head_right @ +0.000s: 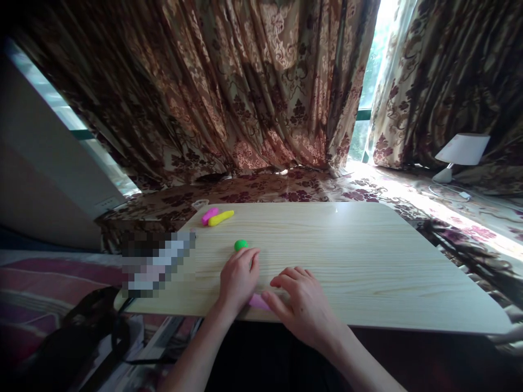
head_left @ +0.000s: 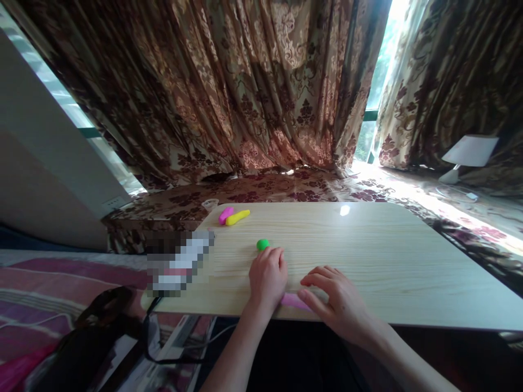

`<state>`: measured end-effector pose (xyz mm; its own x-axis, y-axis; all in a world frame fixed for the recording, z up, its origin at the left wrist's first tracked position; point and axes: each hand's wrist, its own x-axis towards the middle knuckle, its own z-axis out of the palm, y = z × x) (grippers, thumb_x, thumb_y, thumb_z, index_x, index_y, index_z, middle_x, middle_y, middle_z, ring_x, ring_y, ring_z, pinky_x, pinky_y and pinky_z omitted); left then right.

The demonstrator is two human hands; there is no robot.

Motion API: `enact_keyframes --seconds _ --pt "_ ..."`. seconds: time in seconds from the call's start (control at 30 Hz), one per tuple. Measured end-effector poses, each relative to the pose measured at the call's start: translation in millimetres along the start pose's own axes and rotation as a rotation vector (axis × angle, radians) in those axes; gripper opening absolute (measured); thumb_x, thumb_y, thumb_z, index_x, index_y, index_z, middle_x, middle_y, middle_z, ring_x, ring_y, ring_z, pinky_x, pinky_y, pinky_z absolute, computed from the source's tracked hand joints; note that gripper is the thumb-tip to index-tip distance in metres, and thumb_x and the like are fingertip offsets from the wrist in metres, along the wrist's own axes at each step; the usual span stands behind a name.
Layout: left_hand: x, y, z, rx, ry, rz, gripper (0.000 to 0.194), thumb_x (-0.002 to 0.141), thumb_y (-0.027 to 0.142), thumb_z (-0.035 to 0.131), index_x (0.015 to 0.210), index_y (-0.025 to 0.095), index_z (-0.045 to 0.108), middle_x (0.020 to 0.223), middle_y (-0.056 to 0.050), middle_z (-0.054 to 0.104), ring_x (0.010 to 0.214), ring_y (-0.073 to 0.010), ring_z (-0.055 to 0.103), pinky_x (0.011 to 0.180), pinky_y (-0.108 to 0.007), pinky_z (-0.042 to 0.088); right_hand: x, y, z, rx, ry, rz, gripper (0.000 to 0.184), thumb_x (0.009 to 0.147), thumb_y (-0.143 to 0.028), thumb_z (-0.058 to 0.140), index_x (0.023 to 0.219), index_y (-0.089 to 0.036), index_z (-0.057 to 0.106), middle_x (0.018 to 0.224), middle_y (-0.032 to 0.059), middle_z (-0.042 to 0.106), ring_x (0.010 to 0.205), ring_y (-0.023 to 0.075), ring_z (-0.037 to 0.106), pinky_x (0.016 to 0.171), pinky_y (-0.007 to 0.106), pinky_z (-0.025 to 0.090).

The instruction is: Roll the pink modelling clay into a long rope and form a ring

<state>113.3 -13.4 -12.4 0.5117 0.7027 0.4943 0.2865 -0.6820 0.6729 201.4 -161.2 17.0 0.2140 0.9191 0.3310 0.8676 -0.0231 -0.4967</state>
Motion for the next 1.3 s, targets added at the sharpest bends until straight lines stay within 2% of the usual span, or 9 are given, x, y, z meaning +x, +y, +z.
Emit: enact_keyframes --seconds 0.1,0.2,0.33,0.43,0.6,0.77,0.93,1.07,1.3 --pt "9.3 -0.3 1.9 -0.047 0.008 -0.028 0.018 0.084 0.023 0.049 0.086 0.02 0.067 0.088 -0.008 0.065 0.089 -0.0225 0.057 0.084 -0.036 0.043 1.9 1.8 -3.8 0.063 -0.072 -0.033 0.009 0.079 -0.032 0.063 0.082 -0.024 0.066 0.076 0.0004 0.063 0.075 0.018 0.056 0.075 0.032 0.04" --pt "6.7 0.8 -6.1 -0.145 0.002 -0.067 0.023 0.087 0.029 0.046 0.092 0.019 0.066 0.095 -0.008 0.065 0.088 -0.0199 0.059 0.075 -0.03 0.047 6.7 17.0 0.6 0.302 0.01 0.048 0.012 0.083 -0.029 0.059 0.078 -0.023 0.067 0.069 0.0002 0.063 0.069 0.0171 0.056 0.067 0.029 0.042" --pt "-8.8 11.3 -18.3 -0.274 -0.048 -0.128 0.03 0.089 0.036 0.045 0.103 0.017 0.063 0.1 -0.008 0.065 0.088 -0.0181 0.062 0.07 -0.026 0.049 15.9 39.4 12.6 0.537 0.166 0.157 0.024 0.089 -0.036 0.049 0.097 -0.018 0.063 0.08 0.0035 0.067 0.069 0.0168 0.061 0.06 0.026 0.047" --pt "-15.2 26.6 -17.1 -0.365 -0.163 -0.125 0.03 0.086 0.037 0.051 0.106 0.019 0.063 0.099 -0.005 0.067 0.084 -0.0163 0.064 0.068 -0.023 0.049 18.4 41.1 17.9 0.574 0.193 0.12 0.024 0.09 -0.034 0.048 0.105 -0.018 0.059 0.091 0.0043 0.067 0.079 0.0168 0.063 0.07 0.027 0.051" --pt "-12.9 38.9 -10.4 -0.459 -0.253 -0.114 0.026 0.085 0.037 0.054 0.1 0.02 0.068 0.084 -0.003 0.067 0.075 -0.0149 0.061 0.064 -0.022 0.046 21.5 39.9 -2.2 0.484 0.203 0.049 0.015 0.085 -0.025 0.055 0.096 -0.02 0.063 0.092 0.0035 0.067 0.086 0.0174 0.063 0.079 0.029 0.049" --pt "-15.2 36.0 -9.1 -0.445 -0.256 -0.112 0.027 0.085 0.036 0.054 0.102 0.019 0.066 0.073 -0.001 0.062 0.066 -0.0131 0.055 0.06 -0.023 0.042 63.1 42.3 -31.0 0.324 0.296 0.018 0.024 0.09 -0.023 0.045 0.109 -0.022 0.058 0.113 0.0045 0.06 0.109 0.0169 0.052 0.097 0.032 0.036" --pt "-18.5 38.1 -7.8 -0.412 -0.281 -0.035 0.024 0.087 0.03 0.053 0.107 0.021 0.063 0.081 -0.001 0.063 0.074 -0.0139 0.054 0.066 -0.024 0.042 105.3 29.5 -15.4 0.173 0.204 0.025 0.029 0.088 -0.021 0.044 0.113 -0.022 0.058 0.113 0.0061 0.06 0.107 0.0199 0.052 0.094 0.036 0.037" --pt "-19.1 33.5 -6.7 -0.368 -0.268 0.004 0.015 0.084 0.025 0.057 0.096 0.019 0.063 0.082 -0.001 0.061 0.077 -0.0148 0.053 0.066 -0.024 0.041 105.6 21.6 -1.3 0.065 0.192 0.053 0.031 0.089 -0.019 0.04 0.116 -0.021 0.057 0.114 0.0084 0.06 0.108 0.0223 0.051 0.093 0.04 0.035" --pt "-18.0 31.6 -6.3 -0.375 -0.266 0.037 0.011 0.085 0.023 0.055 0.09 0.02 0.064 0.084 -0.002 0.062 0.081 -0.0156 0.053 0.069 -0.025 0.04 108.5 15.4 -5.7 -0.066 0.236 0.061 0.034 0.092 -0.02 0.034 0.121 -0.021 0.052 0.116 0.0084 0.058 0.109 0.022 0.049 0.093 0.039 0.033"
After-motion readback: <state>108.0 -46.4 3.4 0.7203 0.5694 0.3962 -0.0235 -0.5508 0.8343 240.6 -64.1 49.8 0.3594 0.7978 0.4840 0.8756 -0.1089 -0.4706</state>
